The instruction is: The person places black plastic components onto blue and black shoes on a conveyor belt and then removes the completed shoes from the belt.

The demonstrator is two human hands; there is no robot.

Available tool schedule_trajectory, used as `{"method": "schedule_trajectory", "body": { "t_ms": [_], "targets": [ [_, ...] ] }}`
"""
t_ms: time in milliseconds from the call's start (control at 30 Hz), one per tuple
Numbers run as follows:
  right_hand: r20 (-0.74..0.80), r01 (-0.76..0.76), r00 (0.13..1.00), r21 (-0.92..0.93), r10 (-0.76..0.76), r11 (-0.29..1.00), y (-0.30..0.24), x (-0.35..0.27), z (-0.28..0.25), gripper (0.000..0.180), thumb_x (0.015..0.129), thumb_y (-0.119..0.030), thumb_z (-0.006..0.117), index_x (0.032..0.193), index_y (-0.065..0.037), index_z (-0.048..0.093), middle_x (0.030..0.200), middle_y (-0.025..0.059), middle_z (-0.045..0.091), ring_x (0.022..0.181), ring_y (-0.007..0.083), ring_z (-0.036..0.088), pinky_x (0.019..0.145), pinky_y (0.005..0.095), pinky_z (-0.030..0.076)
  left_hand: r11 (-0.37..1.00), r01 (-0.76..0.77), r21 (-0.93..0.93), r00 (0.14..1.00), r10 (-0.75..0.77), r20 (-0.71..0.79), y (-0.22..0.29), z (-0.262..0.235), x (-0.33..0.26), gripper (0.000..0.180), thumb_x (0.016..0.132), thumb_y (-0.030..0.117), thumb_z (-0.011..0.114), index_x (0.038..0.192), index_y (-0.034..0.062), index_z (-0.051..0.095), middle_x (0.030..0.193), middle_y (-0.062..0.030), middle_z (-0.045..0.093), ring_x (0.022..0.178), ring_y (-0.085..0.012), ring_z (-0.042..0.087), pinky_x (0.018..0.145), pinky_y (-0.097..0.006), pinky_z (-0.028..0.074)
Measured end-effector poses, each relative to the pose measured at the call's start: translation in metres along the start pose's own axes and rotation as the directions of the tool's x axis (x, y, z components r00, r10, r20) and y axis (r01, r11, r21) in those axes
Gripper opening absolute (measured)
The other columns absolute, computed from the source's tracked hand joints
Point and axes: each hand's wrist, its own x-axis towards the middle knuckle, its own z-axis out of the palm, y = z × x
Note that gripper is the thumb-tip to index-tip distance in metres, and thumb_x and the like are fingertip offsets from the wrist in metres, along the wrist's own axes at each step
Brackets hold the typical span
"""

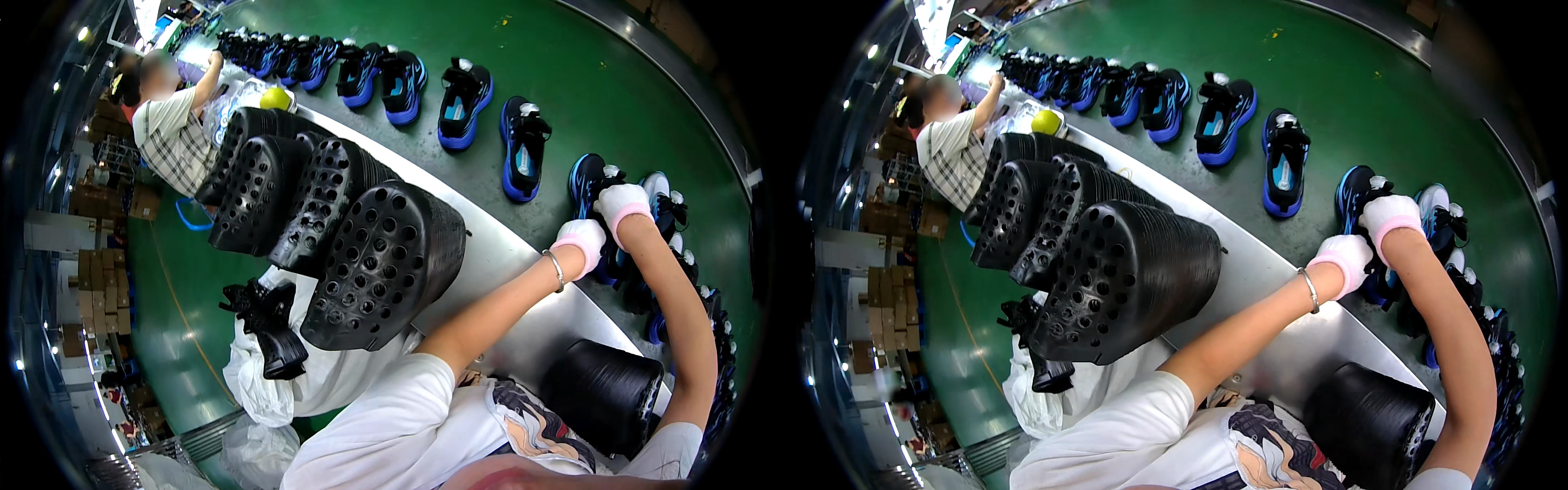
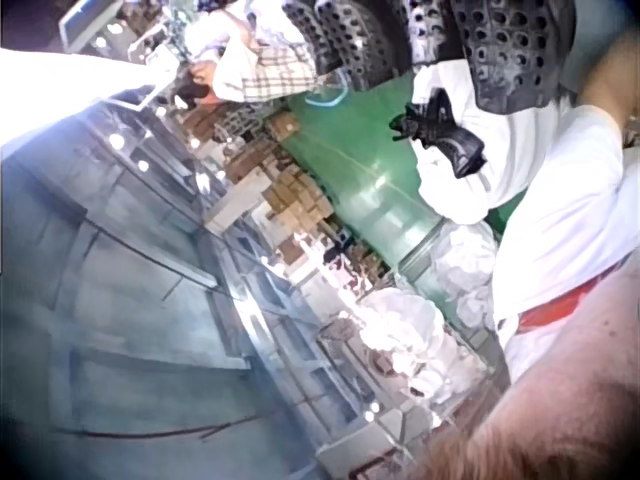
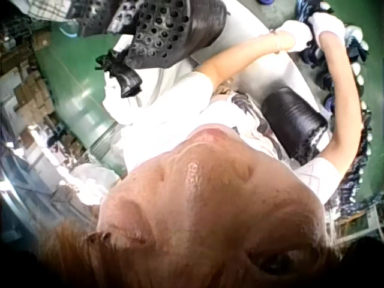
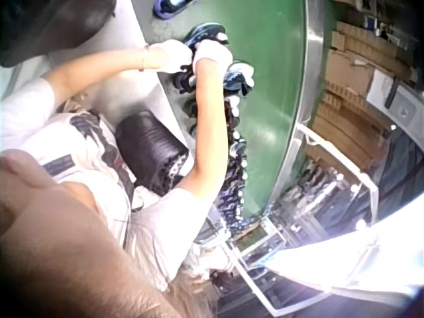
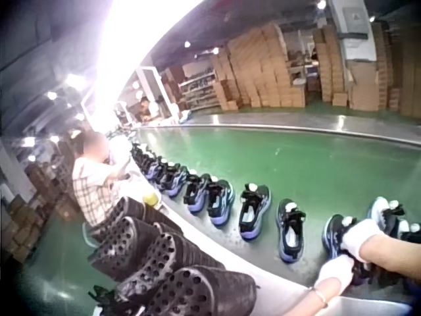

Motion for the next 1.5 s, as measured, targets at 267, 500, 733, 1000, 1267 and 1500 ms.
{"method": "schedule_trajectory", "body": {
  "t_ms": [267,500,733,1000,1267,1500],
  "targets": [
    [0.017,-0.056,0.998,0.014,0.056,0.998,0.004,-0.003,0.004,0.02,0.082,-0.011,0.056,0.094,-0.003,0.07,0.097,0.0166,0.069,0.093,0.0306,0.067,0.079,0.0378,0.054,0.999,-0.025,-0.035,0.997,0.023,-0.076,-0.003,0.003,-0.006,0.026,0.084,0.03,0.06,0.09,0.0054,0.067,0.1,-0.0157,0.065,0.091,-0.0362,0.063,0.079,-0.043,0.052],
    [-0.104,-0.069,0.992,0.064,0.075,0.996,0.001,-0.009,0.002,0.023,0.083,-0.017,0.055,0.096,-0.007,0.07,0.096,0.0159,0.069,0.09,0.0295,0.067,0.077,0.0392,0.054,0.997,-0.068,0.028,0.989,0.071,-0.127,-0.001,-0.006,-0.01,0.027,0.083,0.03,0.062,0.095,0.0073,0.068,0.1,-0.018,0.065,0.092,-0.0359,0.063,0.08,-0.043,0.052],
    [-0.331,0.025,0.941,0.284,0.073,0.959,0.038,-0.139,-0.018,0.022,0.084,-0.029,0.058,0.087,-0.007,0.061,0.084,0.0143,0.063,0.085,0.0342,0.061,0.074,0.0443,0.049,0.977,-0.144,0.16,0.977,0.166,-0.135,0.009,-0.042,-0.03,0.038,0.084,0.042,0.057,0.101,0.0099,0.069,0.106,-0.0134,0.065,0.1,-0.0315,0.061,0.086,-0.041,0.049],
    [-0.488,-0.274,0.608,0.611,0.626,0.743,0.101,-0.331,0.099,0.023,0.088,-0.029,0.055,0.095,-0.008,0.062,0.09,0.0127,0.063,0.087,0.0322,0.06,0.076,0.0395,0.047,0.872,-0.089,0.481,0.812,0.343,-0.472,-0.012,-0.07,-0.053,0.034,0.079,0.029,0.068,0.106,0.0082,0.066,0.103,-0.0144,0.064,0.097,-0.0307,0.059,0.086,-0.04,0.047],
    [-0.065,-0.613,0.109,0.781,0.992,0.118,0.079,-0.506,0.218,0.027,0.091,-0.029,0.051,0.104,-0.009,0.063,0.093,0.0134,0.064,0.088,0.0313,0.061,0.078,0.035,0.048,0.91,-0.399,0.111,0.849,0.412,-0.33,-0.004,0.009,-0.05,0.049,0.084,0.033,0.067,0.127,0.012,0.057,0.114,-0.0148,0.057,0.095,-0.0244,0.06,0.087,-0.033,0.047],
    [0.117,-0.663,0.281,0.741,0.953,0.105,0.038,-0.533,0.29,0.026,0.085,-0.023,0.056,0.104,-0.007,0.062,0.099,0.014,0.061,0.093,0.0311,0.059,0.084,0.0355,0.047,0.965,-0.243,0.1,0.9,0.263,-0.347,0.029,0.027,-0.028,0.033,0.083,0.028,0.067,0.109,0.0068,0.066,0.095,-0.0192,0.055,0.084,-0.0315,0.057,0.079,-0.038,0.045]
  ]
}}
